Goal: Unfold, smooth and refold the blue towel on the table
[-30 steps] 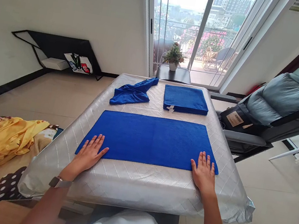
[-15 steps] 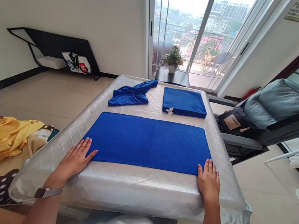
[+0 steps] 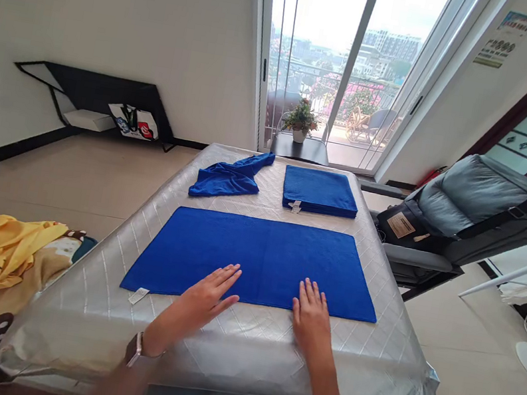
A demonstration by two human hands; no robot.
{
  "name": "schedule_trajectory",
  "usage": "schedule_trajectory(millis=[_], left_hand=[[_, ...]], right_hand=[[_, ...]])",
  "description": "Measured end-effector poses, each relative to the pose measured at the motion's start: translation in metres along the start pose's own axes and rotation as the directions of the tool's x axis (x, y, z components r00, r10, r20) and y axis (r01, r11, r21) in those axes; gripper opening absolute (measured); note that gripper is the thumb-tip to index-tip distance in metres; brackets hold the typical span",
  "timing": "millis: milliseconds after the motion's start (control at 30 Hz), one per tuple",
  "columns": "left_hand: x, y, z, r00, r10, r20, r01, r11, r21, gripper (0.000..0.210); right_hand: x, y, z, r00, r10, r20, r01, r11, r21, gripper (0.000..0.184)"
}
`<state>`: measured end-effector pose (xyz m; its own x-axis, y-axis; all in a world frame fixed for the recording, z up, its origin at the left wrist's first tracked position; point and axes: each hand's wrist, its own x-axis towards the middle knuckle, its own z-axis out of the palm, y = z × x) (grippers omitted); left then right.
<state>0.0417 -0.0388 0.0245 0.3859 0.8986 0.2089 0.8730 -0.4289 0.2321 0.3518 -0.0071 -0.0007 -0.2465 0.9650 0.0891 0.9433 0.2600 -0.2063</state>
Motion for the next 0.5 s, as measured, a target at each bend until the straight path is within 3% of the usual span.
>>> schedule_trajectory(millis=[100,233,400,500], left_hand=[[0.029,0.019,0.023,0.997,0.083,0.011,-0.083,0.997,0.012,0.070],[0.026,0.020,0.052,0.999,-0.018,0.040,0.015,0.998,0.066,0.072],[-0.011,-0.021,0.052,0.984,-0.179,0.026,0.174,0.978,0.116,0.070],[-0.039,-0.064,0.038,0.923,-0.384,0.002,0.377,0.909,0.179,0.073]], right_hand=[[0.018,-0.045,0.004,0.987,-0.155,0.046,0.153,0.987,0.049,0.058],[0.026,-0.072,0.011,0.979,-0.172,0.112,0.169,0.985,0.037,0.063],[0.024,-0.066,0.014,0.979,-0.148,0.141,0.144,0.989,0.042,0.067],[0.022,-0.037,0.014,0.991,-0.059,0.123,0.059,0.998,0.010,0.066]])
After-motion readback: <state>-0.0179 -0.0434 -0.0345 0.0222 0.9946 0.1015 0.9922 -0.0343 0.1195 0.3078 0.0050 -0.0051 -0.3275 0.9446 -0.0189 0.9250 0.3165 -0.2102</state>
